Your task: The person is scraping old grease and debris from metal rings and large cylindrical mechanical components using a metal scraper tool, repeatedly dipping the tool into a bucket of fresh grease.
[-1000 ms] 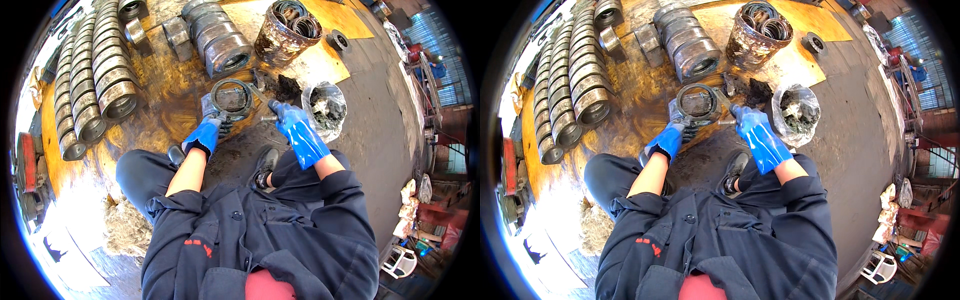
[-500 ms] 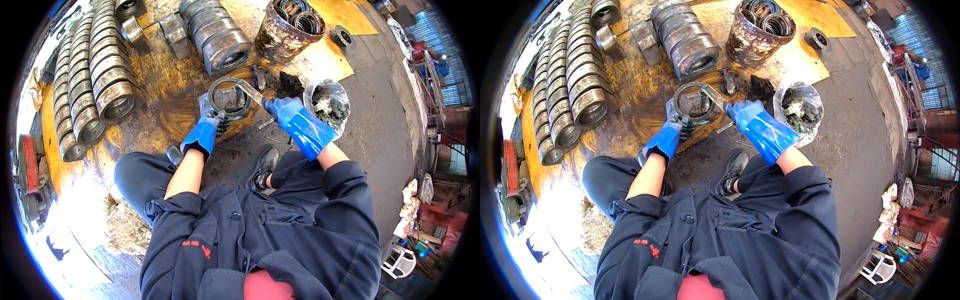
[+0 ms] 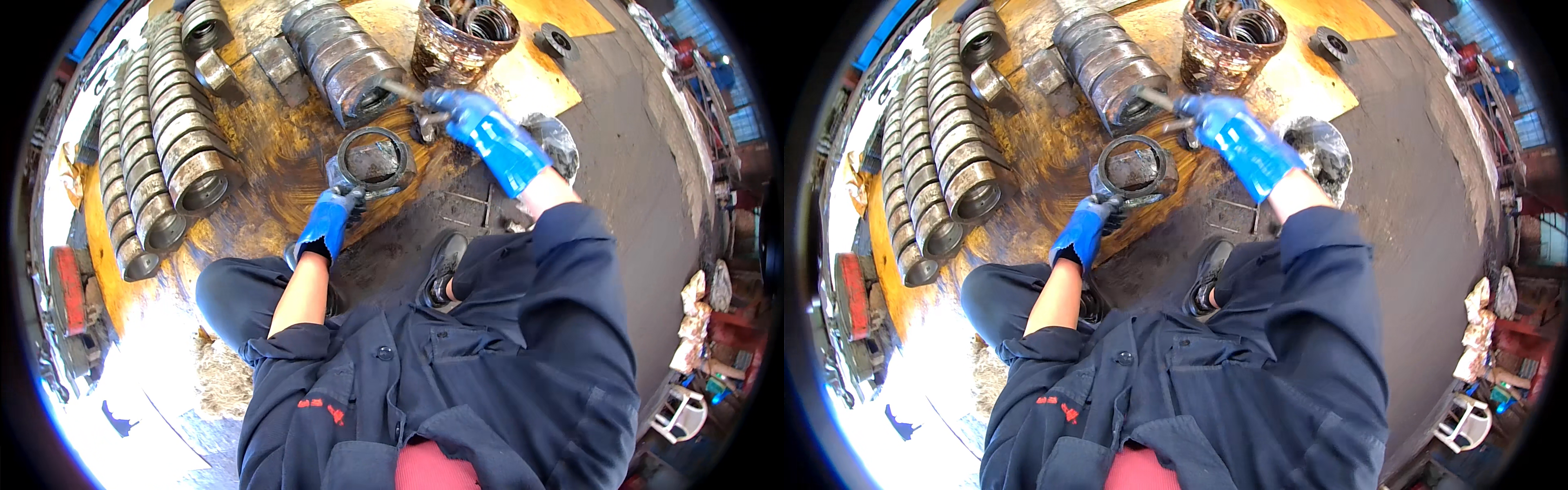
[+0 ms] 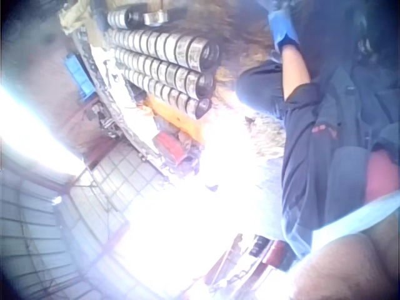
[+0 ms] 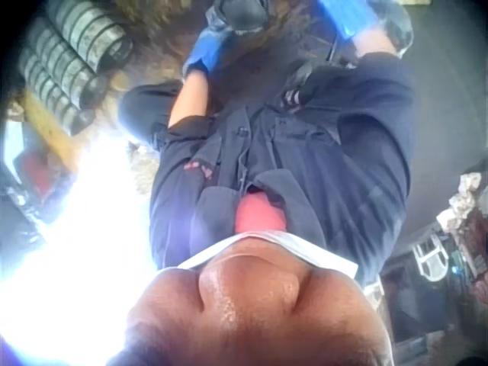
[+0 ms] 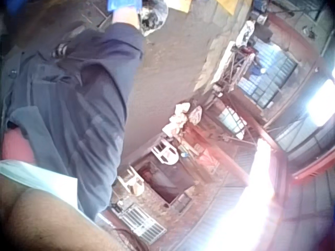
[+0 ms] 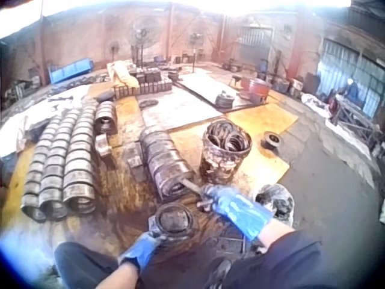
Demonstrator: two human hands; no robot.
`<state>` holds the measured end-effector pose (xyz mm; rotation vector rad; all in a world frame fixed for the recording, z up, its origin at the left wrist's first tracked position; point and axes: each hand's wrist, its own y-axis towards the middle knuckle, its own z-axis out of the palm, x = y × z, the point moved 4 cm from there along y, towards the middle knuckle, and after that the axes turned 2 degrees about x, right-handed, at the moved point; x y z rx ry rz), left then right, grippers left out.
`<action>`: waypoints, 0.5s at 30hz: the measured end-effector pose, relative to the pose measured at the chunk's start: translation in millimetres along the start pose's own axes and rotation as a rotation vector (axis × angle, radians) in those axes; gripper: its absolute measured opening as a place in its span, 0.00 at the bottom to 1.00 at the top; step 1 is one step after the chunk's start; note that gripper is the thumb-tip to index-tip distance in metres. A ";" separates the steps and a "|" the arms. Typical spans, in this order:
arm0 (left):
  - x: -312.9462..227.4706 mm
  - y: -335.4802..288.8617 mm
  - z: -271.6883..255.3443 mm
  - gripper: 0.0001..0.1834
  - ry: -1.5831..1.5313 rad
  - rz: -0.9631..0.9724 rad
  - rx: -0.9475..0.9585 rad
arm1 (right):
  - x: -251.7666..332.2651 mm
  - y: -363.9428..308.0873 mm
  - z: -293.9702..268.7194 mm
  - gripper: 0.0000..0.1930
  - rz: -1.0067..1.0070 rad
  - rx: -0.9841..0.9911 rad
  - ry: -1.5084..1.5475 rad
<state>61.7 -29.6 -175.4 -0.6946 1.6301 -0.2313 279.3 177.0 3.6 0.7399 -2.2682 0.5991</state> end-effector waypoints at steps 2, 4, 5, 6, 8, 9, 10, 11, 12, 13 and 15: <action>-7.6 -6.0 -2.7 0.14 0.310 0.107 -0.080 | -36.5 1.2 -25.1 0.16 0.347 -0.176 1.273; -51.2 -39.2 -10.8 0.14 0.565 0.210 -0.208 | -56.7 -32.9 -61.8 0.16 0.075 -0.157 0.642; -71.4 -49.4 -5.8 0.13 0.743 0.310 -0.262 | -68.0 -55.5 -81.0 0.17 -0.126 -0.272 0.155; -79.6 -51.3 1.2 0.13 0.885 0.376 -0.304 | -82.0 -79.0 -95.7 0.17 -0.154 -0.355 0.042; -88.9 -53.6 12.8 0.13 1.181 0.505 -0.397 | -123.8 -117.1 -104.1 0.19 0.089 -0.446 0.227; -68.1 -24.8 18.6 0.10 0.810 0.541 -0.318 | -160.7 -144.6 -107.1 0.20 0.202 -0.507 0.398; -45.8 -1.0 13.0 0.08 0.447 0.564 -0.269 | -193.6 -163.1 -100.0 0.21 0.298 -0.558 0.581; -66.2 -17.7 38.6 0.06 0.935 0.715 -0.298 | -216.0 -195.1 -86.8 0.23 0.378 -0.607 0.777; -81.8 -34.5 58.1 0.04 1.424 0.876 -0.363 | -231.9 -221.5 -78.5 0.23 0.404 -0.672 0.886; -70.8 -24.4 59.2 0.02 1.515 0.892 -0.421 | -244.8 -240.4 -67.3 0.22 0.414 -0.726 0.997; -65.0 -14.1 68.3 0.04 1.648 0.887 -0.457 | -278.4 -268.1 -33.5 0.22 0.432 -0.821 1.237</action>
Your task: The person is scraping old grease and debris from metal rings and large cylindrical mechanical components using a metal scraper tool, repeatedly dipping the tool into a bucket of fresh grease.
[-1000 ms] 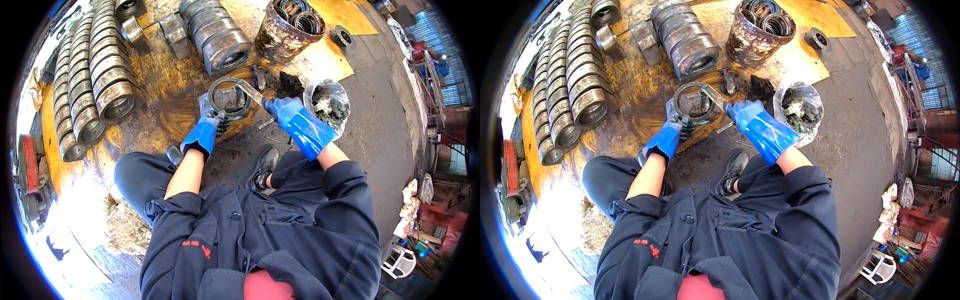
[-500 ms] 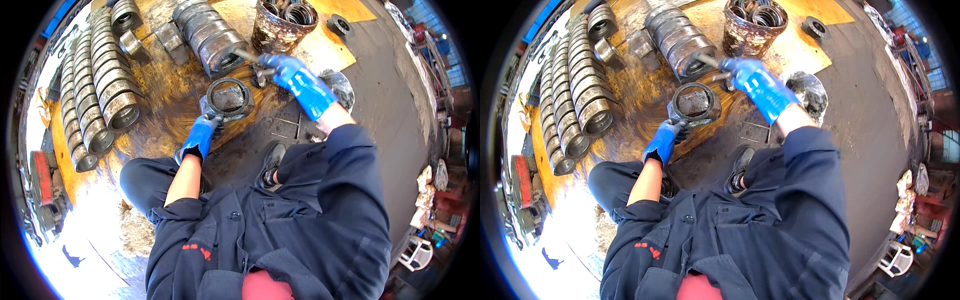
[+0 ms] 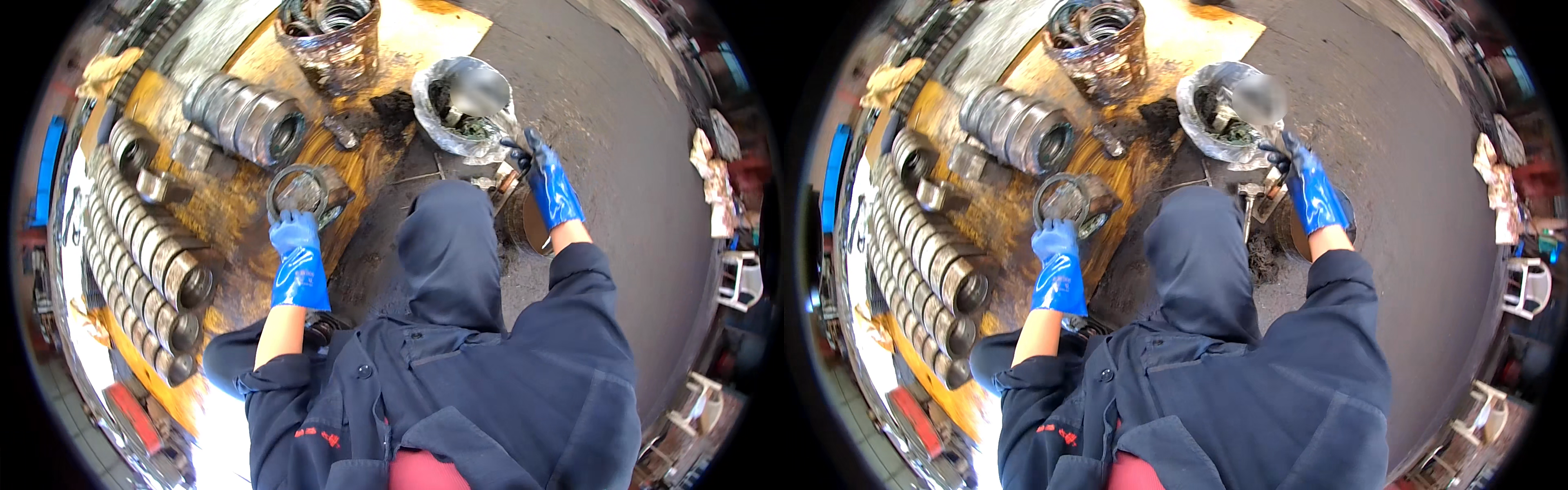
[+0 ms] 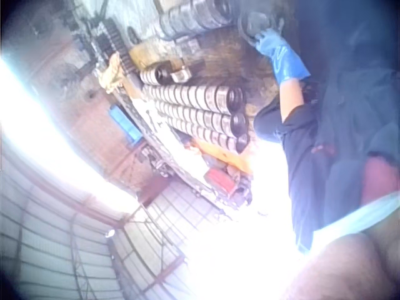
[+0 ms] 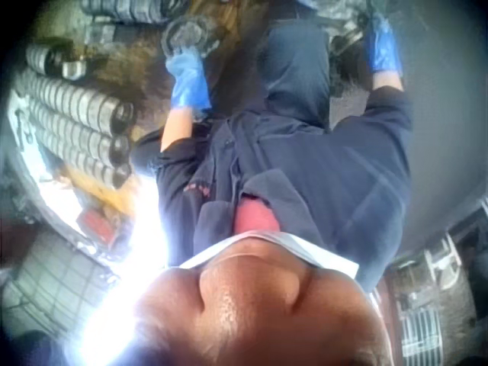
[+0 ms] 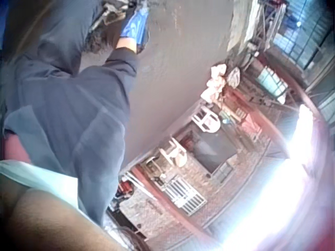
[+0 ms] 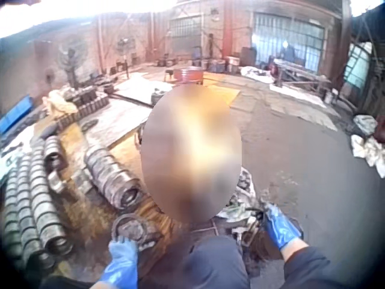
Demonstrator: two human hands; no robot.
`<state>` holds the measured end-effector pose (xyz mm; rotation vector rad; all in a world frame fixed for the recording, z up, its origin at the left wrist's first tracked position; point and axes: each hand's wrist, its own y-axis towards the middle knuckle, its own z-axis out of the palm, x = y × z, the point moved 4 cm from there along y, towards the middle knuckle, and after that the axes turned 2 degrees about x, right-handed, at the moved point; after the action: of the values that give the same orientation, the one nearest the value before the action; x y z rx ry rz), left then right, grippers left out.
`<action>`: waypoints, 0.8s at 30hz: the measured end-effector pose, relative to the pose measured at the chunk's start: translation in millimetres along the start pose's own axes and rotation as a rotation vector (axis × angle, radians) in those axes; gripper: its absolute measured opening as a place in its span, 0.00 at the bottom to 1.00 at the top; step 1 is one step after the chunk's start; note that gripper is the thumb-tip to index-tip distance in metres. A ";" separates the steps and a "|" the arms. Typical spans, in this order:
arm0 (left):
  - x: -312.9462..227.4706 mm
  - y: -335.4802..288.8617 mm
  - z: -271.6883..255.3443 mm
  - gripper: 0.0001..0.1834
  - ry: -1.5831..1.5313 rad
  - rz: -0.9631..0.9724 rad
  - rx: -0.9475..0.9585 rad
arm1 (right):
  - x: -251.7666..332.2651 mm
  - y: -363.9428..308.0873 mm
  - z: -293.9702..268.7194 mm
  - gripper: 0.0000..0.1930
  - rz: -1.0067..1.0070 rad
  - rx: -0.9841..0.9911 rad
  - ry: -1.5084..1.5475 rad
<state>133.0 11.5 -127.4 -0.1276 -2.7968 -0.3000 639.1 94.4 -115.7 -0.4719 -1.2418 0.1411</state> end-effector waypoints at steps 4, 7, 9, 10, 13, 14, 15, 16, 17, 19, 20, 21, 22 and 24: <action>-16.2 6.4 -2.0 0.05 0.123 0.133 0.010 | -61.8 -6.7 -25.7 0.20 0.184 -0.118 0.443; -19.2 10.6 -6.1 0.05 0.100 0.157 -0.038 | -114.6 14.3 -29.4 0.18 0.268 -0.207 0.671; -12.4 8.2 7.7 0.06 0.084 0.112 -0.016 | -131.0 18.9 -13.7 0.18 0.248 -0.248 0.764; -6.4 6.1 7.9 0.06 0.064 0.119 -0.018 | -139.4 19.4 -5.6 0.18 0.221 -0.216 0.821; -2.6 7.9 14.8 0.07 0.048 0.093 0.137 | -152.6 25.9 -8.5 0.20 0.141 -0.408 0.859; 6.2 3.7 12.0 0.07 0.058 0.085 0.181 | -154.5 13.7 3.8 0.22 0.202 -0.339 0.820; -3.4 13.7 3.3 0.08 0.030 0.102 0.192 | -154.0 20.0 -25.0 0.22 0.233 -0.308 0.894; 0.4 13.1 -4.3 0.08 0.022 0.104 0.202 | -162.3 8.3 -32.6 0.22 0.274 -0.258 0.950; 3.5 18.2 -13.9 0.09 0.005 0.109 0.194 | -165.2 0.6 -41.8 0.23 0.292 -0.230 1.044; 2.9 29.4 -32.1 0.09 -0.115 0.096 0.280 | -169.5 -10.6 -79.5 0.26 0.224 -0.069 0.968; 25.1 23.0 -22.9 0.08 -0.214 -0.019 0.286 | -159.2 -26.0 -62.4 0.26 0.271 -0.056 0.976; 39.5 22.0 -16.3 0.09 -0.331 -0.121 0.275 | -149.0 -35.6 -61.6 0.24 0.271 -0.091 0.810; 41.0 32.5 -24.8 0.10 -0.336 -0.136 0.375 | -134.6 -38.0 -68.5 0.24 0.242 -0.138 0.752; 60.7 50.9 -42.8 0.15 -0.385 -0.271 0.537 | -105.8 -40.0 -53.9 0.24 0.220 -0.221 0.763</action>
<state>95.1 54.9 -58.1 0.3559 -3.1570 0.4696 648.7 6.6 -204.6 -0.7665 -0.4548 0.0018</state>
